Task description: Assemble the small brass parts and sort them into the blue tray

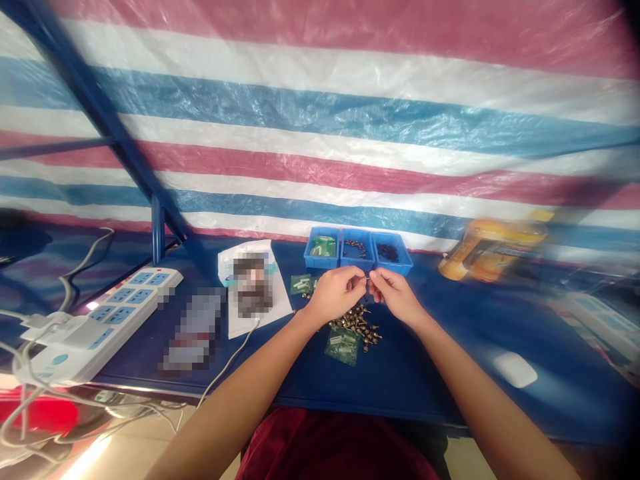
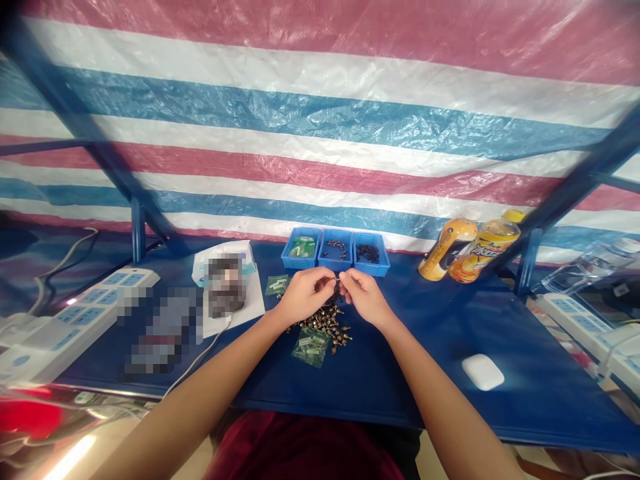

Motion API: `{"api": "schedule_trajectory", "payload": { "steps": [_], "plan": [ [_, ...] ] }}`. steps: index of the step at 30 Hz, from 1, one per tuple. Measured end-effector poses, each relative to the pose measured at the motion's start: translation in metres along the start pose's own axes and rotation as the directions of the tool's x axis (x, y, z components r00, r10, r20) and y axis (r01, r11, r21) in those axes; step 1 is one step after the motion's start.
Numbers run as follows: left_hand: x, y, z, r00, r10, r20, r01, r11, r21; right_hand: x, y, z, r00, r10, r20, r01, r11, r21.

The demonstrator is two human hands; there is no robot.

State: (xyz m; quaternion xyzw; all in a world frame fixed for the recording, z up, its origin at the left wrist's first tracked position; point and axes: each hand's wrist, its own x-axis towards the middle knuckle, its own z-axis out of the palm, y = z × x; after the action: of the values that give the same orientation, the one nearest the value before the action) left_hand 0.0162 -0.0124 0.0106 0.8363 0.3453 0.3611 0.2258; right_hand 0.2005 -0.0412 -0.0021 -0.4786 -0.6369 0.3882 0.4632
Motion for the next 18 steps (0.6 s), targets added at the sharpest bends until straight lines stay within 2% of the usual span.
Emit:
{"api": "schedule_trajectory", "payload": {
  "steps": [18],
  "plan": [
    [-0.0007,-0.0027,0.0034,1.000,-0.011,-0.024,0.012,0.999,0.051,0.0005,0.0015,0.0013,0.999,0.017,0.038,-0.017,1.000,0.007]
  ]
}}
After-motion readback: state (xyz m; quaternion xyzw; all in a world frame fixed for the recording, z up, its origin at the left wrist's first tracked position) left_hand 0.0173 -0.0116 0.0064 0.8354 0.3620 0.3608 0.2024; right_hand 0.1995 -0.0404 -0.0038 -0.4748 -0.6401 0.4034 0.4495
